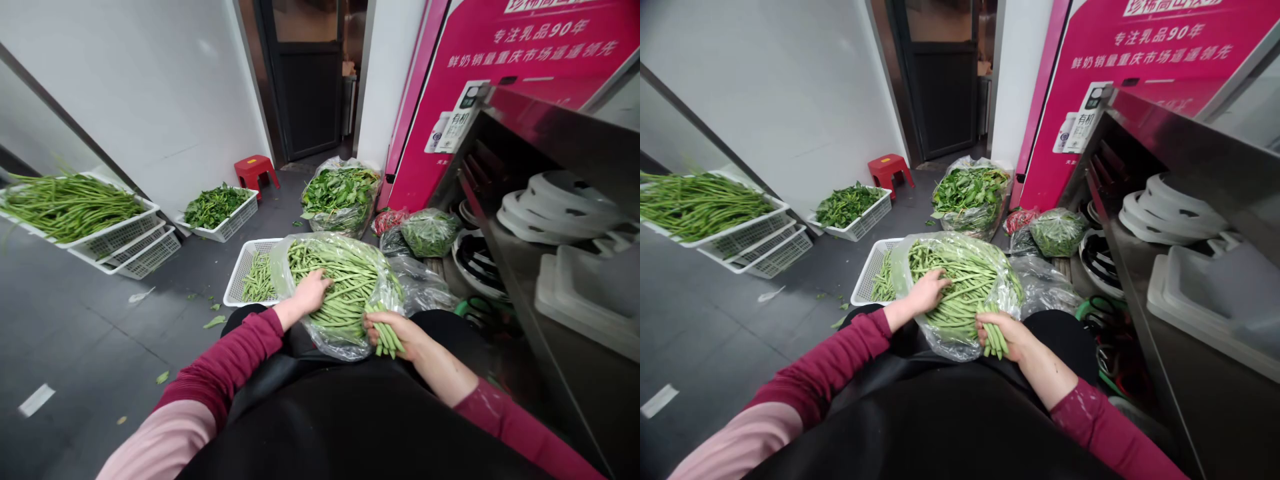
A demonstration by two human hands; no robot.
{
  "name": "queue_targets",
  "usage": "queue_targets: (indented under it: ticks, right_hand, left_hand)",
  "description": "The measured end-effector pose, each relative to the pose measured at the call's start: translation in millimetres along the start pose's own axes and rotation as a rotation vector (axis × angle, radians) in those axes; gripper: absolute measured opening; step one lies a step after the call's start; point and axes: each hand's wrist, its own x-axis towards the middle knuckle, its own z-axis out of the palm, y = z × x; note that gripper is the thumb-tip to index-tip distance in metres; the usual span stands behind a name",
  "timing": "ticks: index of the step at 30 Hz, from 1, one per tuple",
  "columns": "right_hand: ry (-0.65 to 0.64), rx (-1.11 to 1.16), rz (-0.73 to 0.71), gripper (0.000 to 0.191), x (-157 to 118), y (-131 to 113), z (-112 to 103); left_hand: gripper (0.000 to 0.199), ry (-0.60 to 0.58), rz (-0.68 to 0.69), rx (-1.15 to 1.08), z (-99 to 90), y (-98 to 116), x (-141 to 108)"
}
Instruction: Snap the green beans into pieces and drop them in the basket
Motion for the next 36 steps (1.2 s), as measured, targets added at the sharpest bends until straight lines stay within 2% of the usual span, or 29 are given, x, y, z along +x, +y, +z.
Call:
queue_targets:
  ticks: [3, 6, 10, 16, 19, 22, 27, 29, 32, 36]
  right_hand:
    - [0.062, 0.082, -0.005, 0.005, 0, -5, 0]
    - [0.021, 0.095, 0.016, 0.006, -4, -4, 8]
    - [-0.018, 0.066, -0.015, 0.012, -8, 1, 14]
    - [-0.016, 0.063, -0.040, 0.012, -5, 0, 12]
    - [-0.014, 0.057, -0.064, 0.012, -5, 0, 11]
    - [0.045, 0.057, -0.117, 0.011, -4, -1, 7]
    - [0.170, 0.049, -0.235, 0.013, 9, -9, -1]
    - [0.132, -0.011, -0.217, 0.014, 15, -11, -2]
    - [-0.015, -0.155, -0.156, 0.016, 19, -11, -1]
    - [-0.152, -0.242, -0.129, 0.017, 16, -9, 6]
  left_hand:
    - [0.036, 0.010, -0.024, 0.077, 13.5, 2, 29]
    - [0.034, -0.007, -0.067, 0.125, 25.2, 12, 49]
    - [0.029, -0.034, -0.080, 0.133, 33.3, 15, 58]
    - [0.026, -0.090, -0.091, 0.131, 30.8, 8, 62]
    - [0.024, -0.111, -0.067, 0.120, 22.6, 7, 56]
    - [0.023, -0.109, -0.067, 0.124, 7.1, 0, 39]
    - [0.025, 0.043, 0.012, 0.100, -26.3, -11, 6]
    - [0.026, 0.099, 0.096, 0.054, -36.9, -10, -2]
    - [0.027, 0.147, 0.213, -0.004, -46.2, -4, -12]
    - [0.030, 0.207, 0.280, -0.084, -45.3, 5, -18]
